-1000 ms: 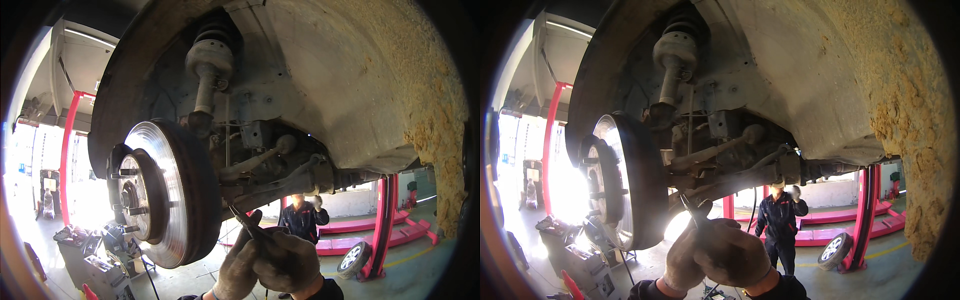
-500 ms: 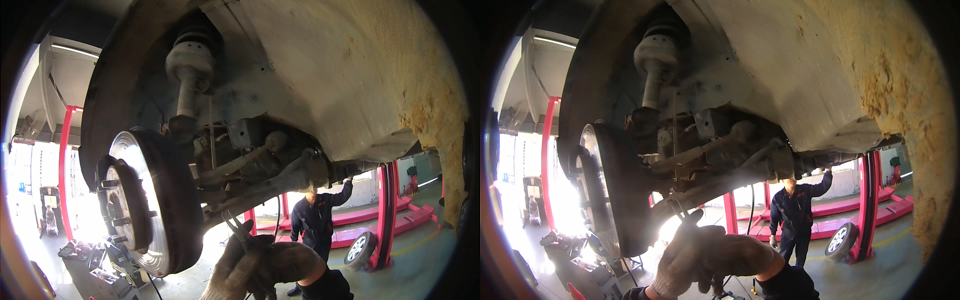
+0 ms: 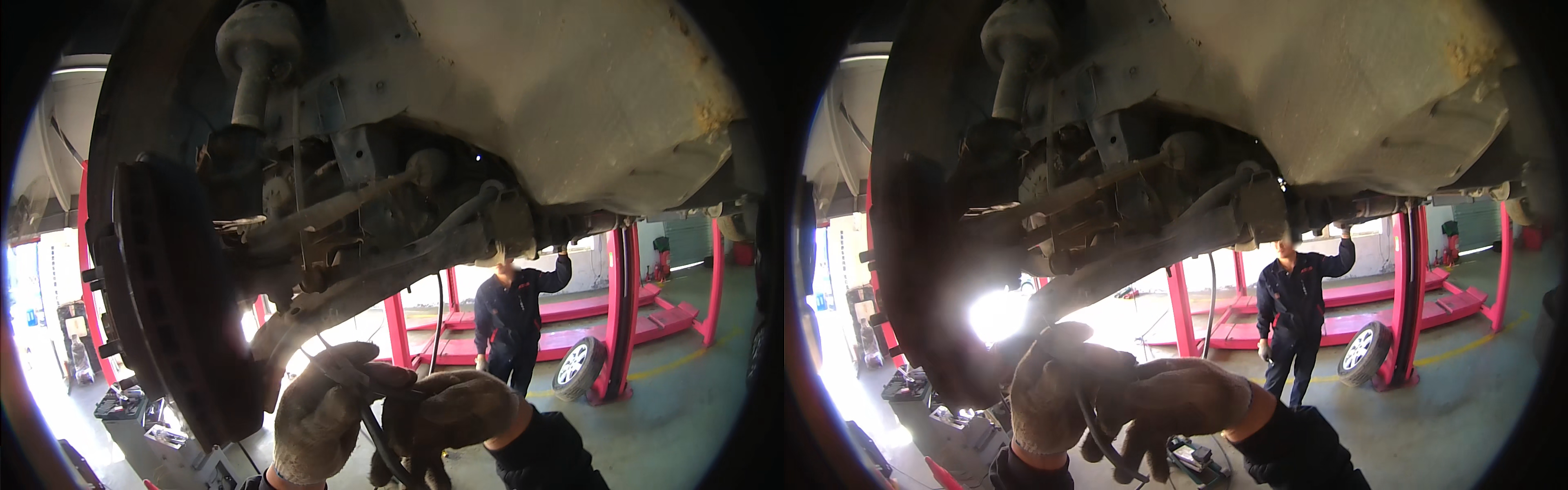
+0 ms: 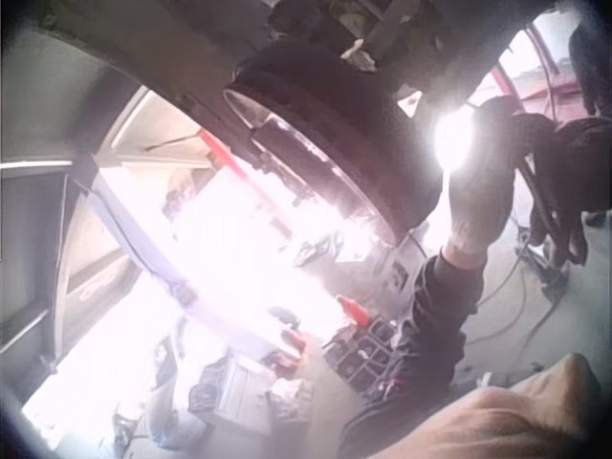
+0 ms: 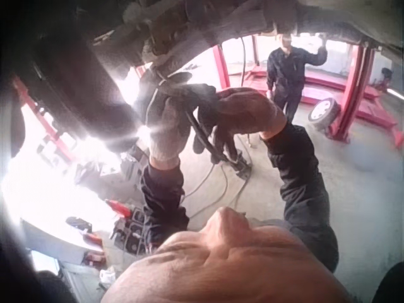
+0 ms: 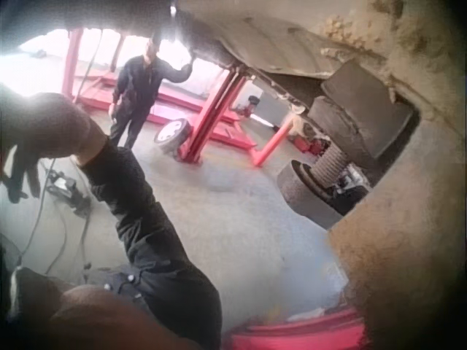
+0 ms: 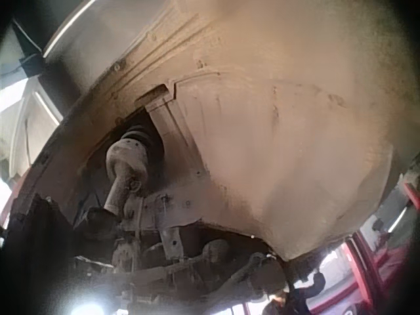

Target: The person works under a lifted vehicle, using a wrench to loosen and tighten bolts on the suspension assembly. They remove a bolt and reposition a metal bracket, then continue tightening components near the brake rotor. The person briefly walks to a tool cart to retrieve a tool before returning to the undercarriage to continue the repair.

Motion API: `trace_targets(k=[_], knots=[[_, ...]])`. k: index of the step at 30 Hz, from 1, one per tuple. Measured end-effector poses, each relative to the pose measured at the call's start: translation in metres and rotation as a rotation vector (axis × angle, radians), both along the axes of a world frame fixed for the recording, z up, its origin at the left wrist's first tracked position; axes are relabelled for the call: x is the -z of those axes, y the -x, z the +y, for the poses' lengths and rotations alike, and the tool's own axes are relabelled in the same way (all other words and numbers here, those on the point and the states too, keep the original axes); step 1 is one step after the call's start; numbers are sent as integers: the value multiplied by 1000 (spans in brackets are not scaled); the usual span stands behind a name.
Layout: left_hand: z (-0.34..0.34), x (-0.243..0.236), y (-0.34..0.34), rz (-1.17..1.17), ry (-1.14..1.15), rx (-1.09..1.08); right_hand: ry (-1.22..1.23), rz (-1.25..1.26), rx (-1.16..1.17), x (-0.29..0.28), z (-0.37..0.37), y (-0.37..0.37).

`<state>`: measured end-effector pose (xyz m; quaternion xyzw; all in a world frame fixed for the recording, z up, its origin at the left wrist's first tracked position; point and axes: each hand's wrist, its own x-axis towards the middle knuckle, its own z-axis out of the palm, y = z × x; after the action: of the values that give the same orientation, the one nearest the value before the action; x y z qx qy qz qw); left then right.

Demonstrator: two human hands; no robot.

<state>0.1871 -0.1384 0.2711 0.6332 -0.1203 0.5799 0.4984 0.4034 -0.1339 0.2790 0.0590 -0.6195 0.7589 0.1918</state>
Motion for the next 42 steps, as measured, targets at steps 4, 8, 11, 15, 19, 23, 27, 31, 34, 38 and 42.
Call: trace_targets(k=[4, 8, 11, 15, 19, 23, 27, 31, 34, 38, 42], knots=[[1, -13, -2, 262, -520, -817, -108, -62, 293, -9, 3, -11], [7, -6, -19, -68, -226, -782, -689, 135, 890, -11, -3, -19], [22, -4, -22, -75, -228, -840, -1292, 65, 967, -16, 5, -14], [38, -9, -22, -112, -279, -973, -1469, -23, 1155, -30, 20, 5], [43, -11, -17, -97, -271, -1010, -1373, -233, 1018, -56, 25, -3], [46, -21, -6, 94, -650, -1710, -1598, -84, 926, -69, 37, -4], [28, -32, -8, 146, -1042, -2193, -2058, 153, 852, -73, 51, -8], [-3, -58, -3, 96, -1182, -2124, -2180, 209, 800, -76, 58, -11], [-15, -80, 13, 50, -1201, -1885, -2197, 146, 854, -78, 57, -12], [-13, -86, 24, 145, -808, -1561, -2245, 140, 925, -82, 52, -10], [2, -60, 5, 27, -513, -1277, -2043, -27, 977, -84, 39, -9]])
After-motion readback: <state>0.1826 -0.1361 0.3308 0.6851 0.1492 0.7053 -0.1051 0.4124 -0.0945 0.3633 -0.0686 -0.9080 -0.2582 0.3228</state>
